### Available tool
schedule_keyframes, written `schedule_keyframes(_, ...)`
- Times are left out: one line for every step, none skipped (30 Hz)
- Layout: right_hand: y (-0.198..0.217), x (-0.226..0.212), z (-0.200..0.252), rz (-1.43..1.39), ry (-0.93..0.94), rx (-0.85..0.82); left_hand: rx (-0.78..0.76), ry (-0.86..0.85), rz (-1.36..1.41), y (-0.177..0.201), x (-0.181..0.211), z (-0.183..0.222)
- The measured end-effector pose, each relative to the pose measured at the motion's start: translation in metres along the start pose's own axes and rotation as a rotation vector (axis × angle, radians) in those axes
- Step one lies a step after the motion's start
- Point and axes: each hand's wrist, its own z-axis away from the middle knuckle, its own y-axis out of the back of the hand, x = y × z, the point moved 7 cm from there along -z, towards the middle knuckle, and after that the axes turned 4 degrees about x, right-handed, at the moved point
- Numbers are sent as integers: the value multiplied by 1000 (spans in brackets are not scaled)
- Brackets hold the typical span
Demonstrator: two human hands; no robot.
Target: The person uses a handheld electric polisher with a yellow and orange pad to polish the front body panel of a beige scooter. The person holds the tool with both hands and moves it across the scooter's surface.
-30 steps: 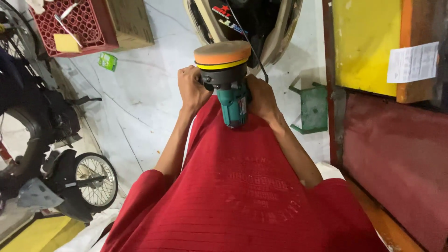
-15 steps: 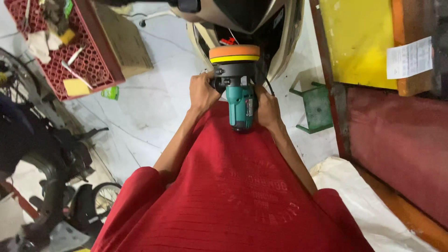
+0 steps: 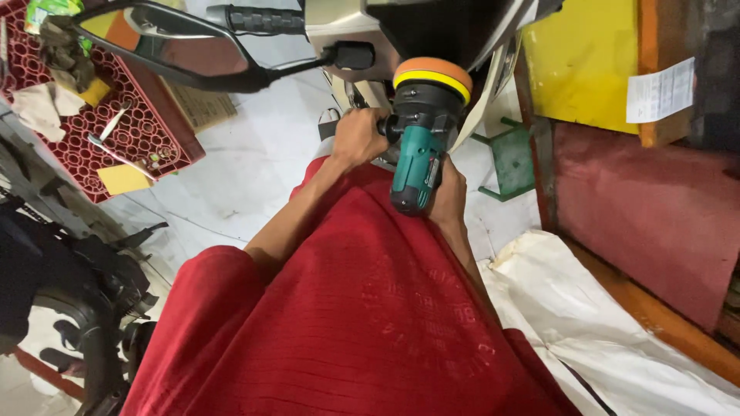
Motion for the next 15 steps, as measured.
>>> schedule_keyframes(1,-5,-1,16,4,22,-16,-25,15,-1,-1,-5)
schedule_keyframes(3,-9,1,32,4,44,-35,-50,31,-5,-2,-7)
schedule_keyframes(3,-9,3,41,-1,40,-39,-44,40,-4,0,-7)
schedule_keyframes(5,-10,3,62,-2,58,-76,-44,65,-5,3,-8)
schedule_keyframes(8,-11,3,83,-3,77,-113,-45,89,-6,6,-9)
schedule_keyframes(11,-14,2,90,-6,76,-115,-43,98,-3,11,-12)
schedule_keyframes(15,-20,1,129,51,103,-125,-39,115,-1,15,-15)
schedule_keyframes(19,-26,3,167,103,129,-141,-32,132,1,19,-15)
schedule_keyframes(24,-34,1,175,95,125,-148,-28,140,-1,20,-15)
schedule_keyframes(27,-42,-2,185,90,104,-157,-23,139,-3,21,-17)
schedule_keyframes(30,-49,-5,196,85,82,-166,-19,137,-4,21,-19)
schedule_keyframes(34,-50,-6,199,84,77,-166,-14,141,-8,18,-16)
schedule_keyframes(36,-52,-6,261,101,63,-172,-16,143,-13,15,-13)
schedule_keyframes(40,-53,-7,325,120,51,-176,-21,148,-19,13,-12)
schedule_keyframes(40,-53,-8,331,121,49,-175,-19,155,-20,9,-12)
